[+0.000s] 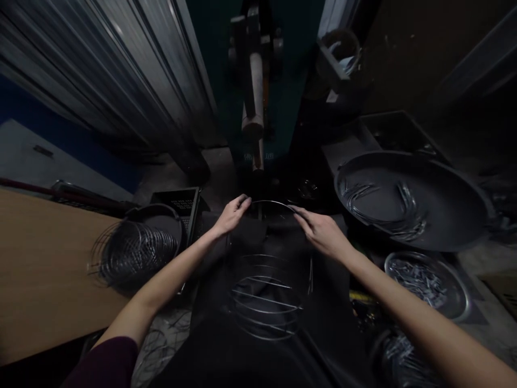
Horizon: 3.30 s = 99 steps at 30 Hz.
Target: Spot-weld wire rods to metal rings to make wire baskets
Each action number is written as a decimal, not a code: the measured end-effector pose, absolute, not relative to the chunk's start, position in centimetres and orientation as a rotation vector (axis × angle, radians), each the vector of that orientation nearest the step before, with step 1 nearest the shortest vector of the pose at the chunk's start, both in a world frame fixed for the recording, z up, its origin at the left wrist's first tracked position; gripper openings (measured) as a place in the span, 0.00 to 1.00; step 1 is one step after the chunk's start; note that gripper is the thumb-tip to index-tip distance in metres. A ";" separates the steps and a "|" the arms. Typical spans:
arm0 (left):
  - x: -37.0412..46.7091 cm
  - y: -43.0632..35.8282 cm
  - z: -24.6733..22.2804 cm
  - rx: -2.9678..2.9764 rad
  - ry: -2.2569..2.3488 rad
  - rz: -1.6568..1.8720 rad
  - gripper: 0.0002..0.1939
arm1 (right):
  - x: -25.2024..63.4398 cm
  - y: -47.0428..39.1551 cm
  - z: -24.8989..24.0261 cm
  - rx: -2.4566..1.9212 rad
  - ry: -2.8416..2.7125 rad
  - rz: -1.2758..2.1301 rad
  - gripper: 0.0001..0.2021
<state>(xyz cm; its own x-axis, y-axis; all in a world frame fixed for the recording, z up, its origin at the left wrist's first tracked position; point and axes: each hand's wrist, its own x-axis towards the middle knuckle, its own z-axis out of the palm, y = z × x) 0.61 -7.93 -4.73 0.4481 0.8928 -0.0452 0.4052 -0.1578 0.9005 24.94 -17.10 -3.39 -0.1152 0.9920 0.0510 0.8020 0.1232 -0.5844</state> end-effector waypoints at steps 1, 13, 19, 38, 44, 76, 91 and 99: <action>0.6 -8.0 -4.7 1.815 1.152 0.642 0.18 | 25.1 -17.0 -3.1 -1.771 -1.934 0.702 0.22; 2.3 -8.3 -8.9 2.346 1.378 0.517 0.16 | 27.5 -16.1 -5.3 -1.943 -1.846 1.012 0.21; 2.6 -7.2 -7.8 2.649 1.295 0.063 0.24 | 24.6 -14.0 -4.9 -2.070 -2.429 0.257 0.24; 1.2 -1.5 -0.5 2.749 1.337 0.179 0.18 | 21.9 -6.7 1.3 -2.026 -2.613 0.038 0.23; 1.1 -0.5 0.0 2.755 1.321 0.200 0.18 | 21.9 -5.5 1.5 -2.017 -2.638 -0.025 0.23; 1.6 -0.4 1.2 2.673 1.442 0.125 0.17 | 23.0 -3.7 0.6 -1.969 -2.517 0.025 0.17; 0.4 0.2 0.5 2.657 1.436 0.232 0.18 | 22.0 -3.7 1.6 -1.971 -2.450 0.086 0.20; 1.0 0.0 0.3 2.557 1.427 0.355 0.18 | 24.7 -6.1 1.5 -1.911 -2.430 0.510 0.17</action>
<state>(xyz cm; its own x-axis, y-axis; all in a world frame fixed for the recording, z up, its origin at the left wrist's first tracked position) 0.97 -0.01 0.28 0.5077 0.8539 0.1148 0.8080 -0.5181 0.2805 24.71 -6.06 1.55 -0.2561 0.9473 -0.1922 0.9447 0.2031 -0.2577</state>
